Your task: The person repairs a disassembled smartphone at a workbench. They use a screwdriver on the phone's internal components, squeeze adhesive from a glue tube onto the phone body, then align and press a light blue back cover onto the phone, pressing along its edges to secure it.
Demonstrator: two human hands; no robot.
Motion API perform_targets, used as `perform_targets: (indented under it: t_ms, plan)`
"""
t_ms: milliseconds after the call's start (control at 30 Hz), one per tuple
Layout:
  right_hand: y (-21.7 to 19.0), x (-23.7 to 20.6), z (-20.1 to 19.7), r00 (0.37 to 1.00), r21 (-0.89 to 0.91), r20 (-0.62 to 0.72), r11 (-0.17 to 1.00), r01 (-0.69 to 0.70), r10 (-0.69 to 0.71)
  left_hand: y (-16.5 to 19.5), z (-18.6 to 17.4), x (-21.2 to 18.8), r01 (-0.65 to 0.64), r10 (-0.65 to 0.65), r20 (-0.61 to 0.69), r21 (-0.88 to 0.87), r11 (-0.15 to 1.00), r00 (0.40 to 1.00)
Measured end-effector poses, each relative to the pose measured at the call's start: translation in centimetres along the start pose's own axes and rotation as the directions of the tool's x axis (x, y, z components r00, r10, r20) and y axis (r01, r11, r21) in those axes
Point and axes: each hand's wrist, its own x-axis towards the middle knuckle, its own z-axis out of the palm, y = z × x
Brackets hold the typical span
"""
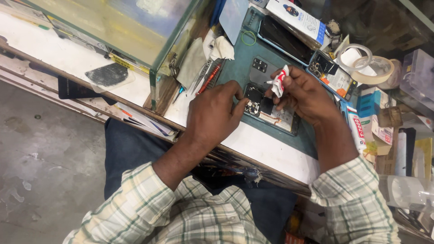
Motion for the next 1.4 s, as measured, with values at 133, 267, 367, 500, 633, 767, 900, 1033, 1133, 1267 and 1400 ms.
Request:
perform_targets:
  t_ms: [133, 267, 367, 500, 633, 767, 900, 1033, 1133, 1267, 1400]
  plan:
    - [-0.8, 0.9, 1.1, 0.998, -0.015, 0.065, 1.000, -0.024, 0.025, -0.1, 0.3, 0.3, 0.025, -0.029, 0.039, 0.098, 0.995, 0.999]
    - [-1.5, 1.3, 1.9, 0.995, -0.082, 0.068, 0.994, -0.068, 0.074, 0.1, 0.4, 0.5, 0.057, -0.065, 0.052, 0.141, 0.988, 0.997]
    - [-2.3, 1.4, 2.2, 0.991, -0.135, 0.078, 0.986, -0.101, 0.112, 0.2, 0.3, 0.7, 0.077, -0.091, 0.084, 0.156, 0.985, 0.992]
    - [-3.0, 1.8, 2.5, 0.983, -0.205, 0.120, 0.972, -0.114, 0.141, 0.4, 0.2, 0.8, 0.086, -0.100, 0.091, 0.151, 0.985, 0.991]
    - [-3.5, 2.2, 2.8, 0.979, -0.292, 0.128, 0.950, -0.114, 0.157, 0.4, 0.1, 0.8, 0.085, -0.098, 0.084, 0.140, 0.987, 0.992]
    - [-3.7, 2.4, 3.3, 0.980, -0.311, 0.122, 0.944, -0.111, 0.156, 0.3, -0.1, 0.8, 0.086, -0.095, 0.069, 0.131, 0.988, 0.993]
    - [-3.9, 2.5, 3.5, 0.979, -0.301, 0.128, 0.947, -0.115, 0.160, 0.2, -0.2, 0.8, 0.086, -0.097, 0.076, 0.129, 0.988, 0.992]
    - [-3.9, 2.6, 3.3, 0.976, -0.287, 0.130, 0.949, -0.129, 0.172, 0.1, -0.1, 0.9, 0.089, -0.098, 0.072, 0.122, 0.989, 0.993]
    - [-3.8, 2.6, 3.2, 0.977, -0.281, 0.127, 0.951, -0.130, 0.171, 0.0, 0.0, 0.9, 0.082, -0.092, 0.072, 0.128, 0.988, 0.993]
    - [-3.8, 2.5, 3.1, 0.978, -0.240, 0.107, 0.960, -0.147, 0.176, 0.0, 0.1, 1.0, 0.085, -0.097, 0.083, 0.142, 0.986, 0.992]
    - [-3.9, 2.5, 3.2, 0.973, -0.245, 0.139, 0.959, -0.145, 0.183, 0.2, -0.1, 1.0, 0.092, -0.107, 0.095, 0.145, 0.985, 0.990]
